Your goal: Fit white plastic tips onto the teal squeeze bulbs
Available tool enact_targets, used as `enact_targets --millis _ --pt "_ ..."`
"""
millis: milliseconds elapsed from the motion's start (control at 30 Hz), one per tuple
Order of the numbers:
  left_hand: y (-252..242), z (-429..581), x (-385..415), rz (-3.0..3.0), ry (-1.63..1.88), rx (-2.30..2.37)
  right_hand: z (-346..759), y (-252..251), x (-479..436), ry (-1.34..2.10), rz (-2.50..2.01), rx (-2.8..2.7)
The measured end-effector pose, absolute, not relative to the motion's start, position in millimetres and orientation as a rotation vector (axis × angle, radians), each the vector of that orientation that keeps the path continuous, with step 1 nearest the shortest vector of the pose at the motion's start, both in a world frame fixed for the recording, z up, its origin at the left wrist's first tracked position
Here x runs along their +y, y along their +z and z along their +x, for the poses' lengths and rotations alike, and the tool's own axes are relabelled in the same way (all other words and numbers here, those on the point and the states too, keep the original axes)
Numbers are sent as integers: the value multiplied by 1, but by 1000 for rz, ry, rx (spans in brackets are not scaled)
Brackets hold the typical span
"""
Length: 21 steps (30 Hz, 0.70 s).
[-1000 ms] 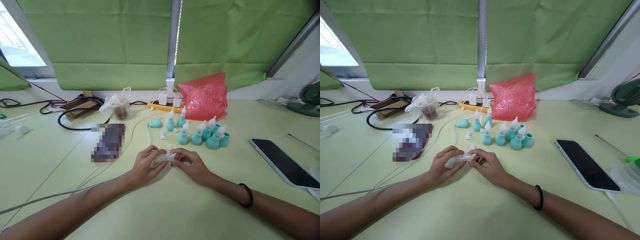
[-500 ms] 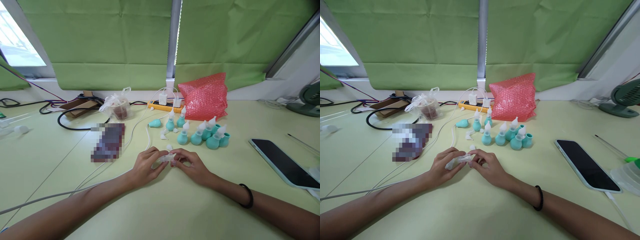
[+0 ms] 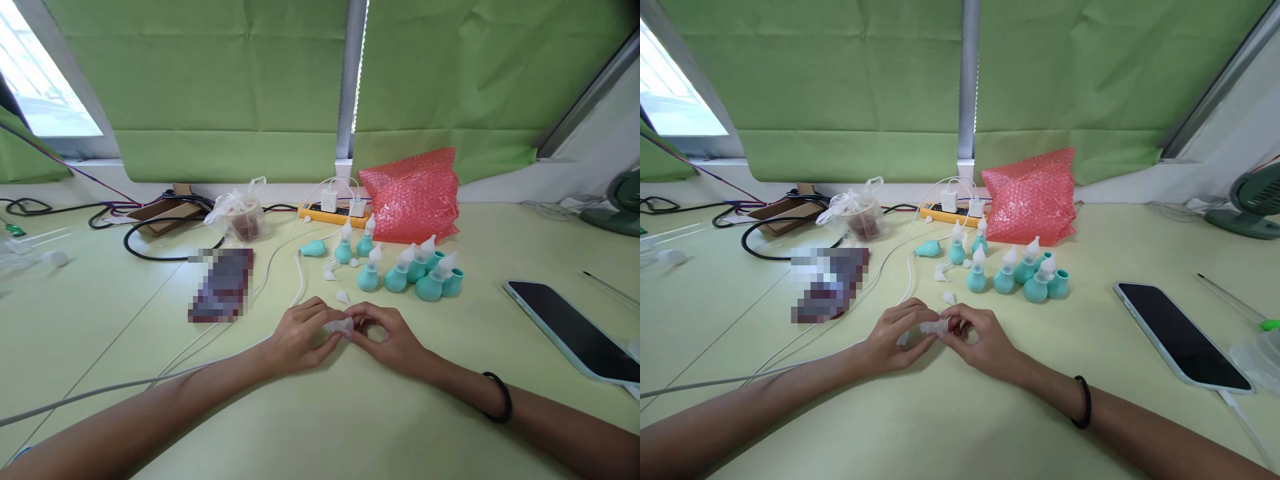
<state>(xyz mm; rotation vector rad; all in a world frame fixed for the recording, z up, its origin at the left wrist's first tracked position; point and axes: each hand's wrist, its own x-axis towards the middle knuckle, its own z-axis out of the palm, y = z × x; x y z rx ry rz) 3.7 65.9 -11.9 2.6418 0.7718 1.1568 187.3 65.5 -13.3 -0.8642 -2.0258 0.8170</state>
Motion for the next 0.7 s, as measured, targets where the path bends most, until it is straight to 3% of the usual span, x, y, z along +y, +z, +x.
enact_targets --millis 400,700 --pt "7 5 63 2523 777 959 187 -18 62 411 -744 -2116" --pt "-5 11 60 2795 809 1054 187 -23 60 260 -679 -2212"
